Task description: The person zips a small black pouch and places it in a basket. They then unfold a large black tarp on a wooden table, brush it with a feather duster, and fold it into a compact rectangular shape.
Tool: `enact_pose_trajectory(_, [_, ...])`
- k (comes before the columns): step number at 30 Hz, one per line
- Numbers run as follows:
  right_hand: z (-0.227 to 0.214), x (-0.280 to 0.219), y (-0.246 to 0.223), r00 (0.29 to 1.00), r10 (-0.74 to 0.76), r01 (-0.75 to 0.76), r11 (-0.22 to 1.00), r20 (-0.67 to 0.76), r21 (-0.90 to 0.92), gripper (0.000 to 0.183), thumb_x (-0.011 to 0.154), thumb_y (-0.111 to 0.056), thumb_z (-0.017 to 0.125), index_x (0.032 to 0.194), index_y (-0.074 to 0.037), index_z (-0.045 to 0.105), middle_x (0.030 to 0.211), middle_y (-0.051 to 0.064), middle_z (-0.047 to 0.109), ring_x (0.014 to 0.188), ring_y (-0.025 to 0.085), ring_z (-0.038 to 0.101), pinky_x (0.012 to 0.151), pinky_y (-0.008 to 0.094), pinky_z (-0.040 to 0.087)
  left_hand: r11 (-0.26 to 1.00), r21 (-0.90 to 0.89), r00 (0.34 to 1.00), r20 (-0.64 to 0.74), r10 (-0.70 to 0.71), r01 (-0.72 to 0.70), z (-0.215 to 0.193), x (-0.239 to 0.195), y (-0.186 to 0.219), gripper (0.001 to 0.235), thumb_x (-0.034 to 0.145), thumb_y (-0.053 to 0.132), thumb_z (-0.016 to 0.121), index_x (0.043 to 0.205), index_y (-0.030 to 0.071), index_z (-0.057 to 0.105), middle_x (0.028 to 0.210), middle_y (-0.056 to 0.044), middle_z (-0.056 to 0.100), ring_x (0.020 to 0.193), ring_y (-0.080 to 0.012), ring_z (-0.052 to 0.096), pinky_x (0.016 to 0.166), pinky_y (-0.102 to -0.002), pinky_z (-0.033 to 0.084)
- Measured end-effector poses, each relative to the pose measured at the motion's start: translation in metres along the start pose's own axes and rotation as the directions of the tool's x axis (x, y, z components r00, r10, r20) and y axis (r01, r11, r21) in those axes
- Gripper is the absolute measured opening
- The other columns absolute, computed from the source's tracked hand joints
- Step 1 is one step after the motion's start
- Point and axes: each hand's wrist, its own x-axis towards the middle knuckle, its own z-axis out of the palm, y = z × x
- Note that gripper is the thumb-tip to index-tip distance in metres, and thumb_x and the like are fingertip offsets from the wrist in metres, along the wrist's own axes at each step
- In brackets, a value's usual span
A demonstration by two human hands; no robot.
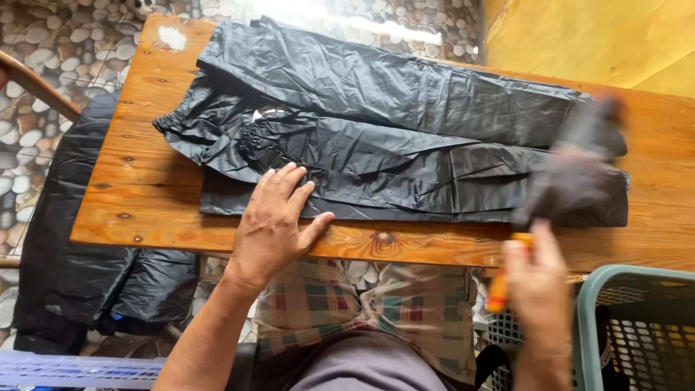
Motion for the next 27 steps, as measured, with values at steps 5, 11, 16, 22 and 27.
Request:
enact_pose_trajectory(5, [0.063,-0.064,-0.071,0.803,-0.241,0.198,0.971,0.545,0.137,0.064,0.094,-0.027,0.061,0.156,-0.027,0.047,0.08,0.0,0.073,0.061,0.014,0.058,0.065,0.029,0.05,1.0,0.012,0.998,0.054,-0.01,0.009,0.002,-0.003,-0.003,0.052,0.083,0.042,0.075,0.112,0.0,0.066,0.119,-0.019,0.061,0.117,-0.0401,0.056,0.114,-0.053,0.041])
enact_pose_trajectory(11, [0.024,0.015,-0.003,0.902,-0.077,-0.011,0.98,0.425,0.2,0.064,0.092,-0.018,0.06,0.155,-0.018,0.049,0.142,0.002,0.066,0.079,0.014,0.062,0.073,0.027,0.052,1.0,0.002,1.0,-0.007,0.005,-0.005,0.0,0.0,0.001,0.05,0.095,0.044,0.07,0.119,0.0,0.068,0.132,-0.019,0.063,0.131,-0.038,0.057,0.116,-0.053,0.041])
enact_pose_trajectory(16, [-0.033,0.038,0.04,0.986,0.142,-0.148,0.987,-0.088,-0.06,0.065,0.102,-0.023,0.061,0.162,-0.003,0.046,0.102,0.017,0.075,0.095,0.019,0.069,0.089,0.033,0.048,0.999,0.035,1.0,-0.008,0.014,-0.013,0.0,0.002,-0.002,0.052,0.095,0.046,0.07,0.118,0.0,0.068,0.131,-0.02,0.064,0.13,-0.0377,0.057,0.115,-0.052,0.041])
enact_pose_trajectory(22, [0.05,-0.044,-0.05,0.97,0.03,-0.012,0.997,0.24,-0.075,0.07,0.093,-0.031,0.06,0.161,-0.029,0.045,0.078,0.004,0.065,0.059,0.019,0.052,0.066,0.035,0.048,0.995,0.07,0.994,0.091,0.068,-0.074,-0.022,0.028,-0.007,0.05,0.098,0.049,0.066,0.114,0.003,0.068,0.121,-0.016,0.068,0.119,-0.0335,0.062,0.106,-0.045,0.046])
enact_pose_trajectory(27, [0.048,-0.059,-0.061,0.733,-0.259,0.138,0.962,0.628,0.236,0.065,0.094,-0.023,0.066,0.157,-0.026,0.051,0.069,-0.004,0.055,0.054,0.009,0.04,0.055,0.024,0.041,0.993,0.084,0.92,0.376,-0.109,0.083,-0.06,0.085,-0.021,0.029,0.107,0.04,0.06,0.096,0.013,0.063,0.086,-0.005,0.067,0.068,-0.0243,0.067,0.049,-0.041,0.053])
